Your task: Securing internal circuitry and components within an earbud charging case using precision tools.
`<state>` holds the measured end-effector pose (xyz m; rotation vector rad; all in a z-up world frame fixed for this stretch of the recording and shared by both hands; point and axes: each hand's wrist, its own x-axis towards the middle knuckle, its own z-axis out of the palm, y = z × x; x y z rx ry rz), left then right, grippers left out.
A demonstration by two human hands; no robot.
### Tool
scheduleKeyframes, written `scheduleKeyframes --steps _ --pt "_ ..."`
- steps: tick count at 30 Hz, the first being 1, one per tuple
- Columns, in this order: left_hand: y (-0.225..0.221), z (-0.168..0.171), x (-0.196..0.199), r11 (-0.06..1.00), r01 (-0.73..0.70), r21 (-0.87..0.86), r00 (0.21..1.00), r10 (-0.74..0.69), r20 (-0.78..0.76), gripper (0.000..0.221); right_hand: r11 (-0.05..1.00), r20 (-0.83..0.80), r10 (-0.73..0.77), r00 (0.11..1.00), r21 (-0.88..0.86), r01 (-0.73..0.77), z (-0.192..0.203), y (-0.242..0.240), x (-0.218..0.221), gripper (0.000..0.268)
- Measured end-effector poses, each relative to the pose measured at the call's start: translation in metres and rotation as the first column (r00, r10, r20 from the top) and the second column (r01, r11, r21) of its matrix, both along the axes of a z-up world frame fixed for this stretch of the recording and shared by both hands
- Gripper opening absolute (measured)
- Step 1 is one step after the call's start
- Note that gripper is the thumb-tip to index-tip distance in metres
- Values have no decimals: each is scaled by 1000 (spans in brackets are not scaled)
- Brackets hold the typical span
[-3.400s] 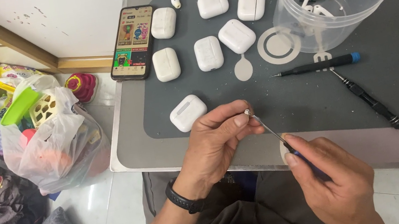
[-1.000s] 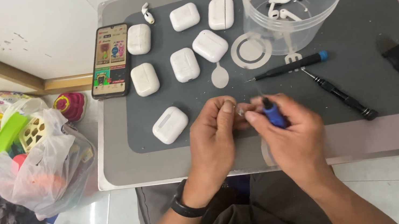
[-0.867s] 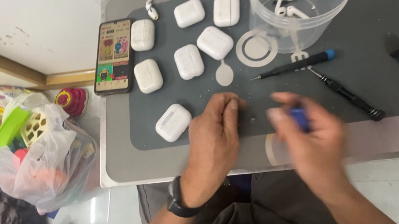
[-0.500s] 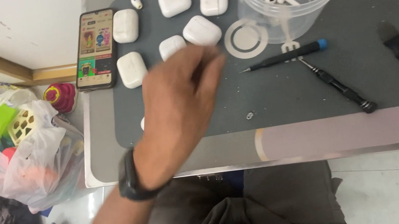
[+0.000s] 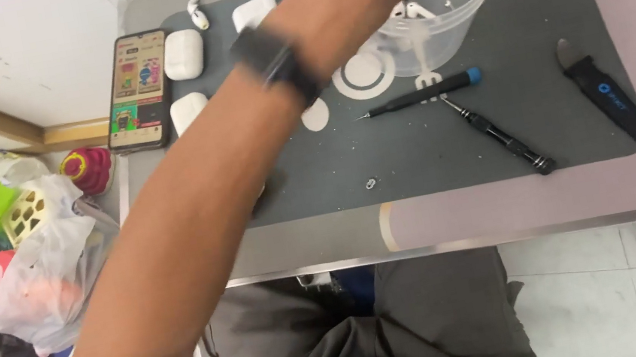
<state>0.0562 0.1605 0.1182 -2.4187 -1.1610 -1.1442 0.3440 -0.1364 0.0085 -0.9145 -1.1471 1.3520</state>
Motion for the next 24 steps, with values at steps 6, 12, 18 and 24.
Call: scheduleKeyframes --steps 6,12,18,24 --pt "-96 -31 -37 843 -194 -502 976 115 -185 24 911 232 -379 896 -79 405 31 38 -51 19" --pt "-148 -109 -22 892 -176 -416 983 181 -28 14 910 867 -403 294 414 28 22 117 -102 29" --pt "-138 -121 -21 954 -113 -276 992 93 -83 30 653 691 -693 205 722 -228 9 153 -122 26" --pt "-165 -66 -27 374 458 -807 600 540 591 10 657 581 -592 559 749 -82 24 128 -140 22"
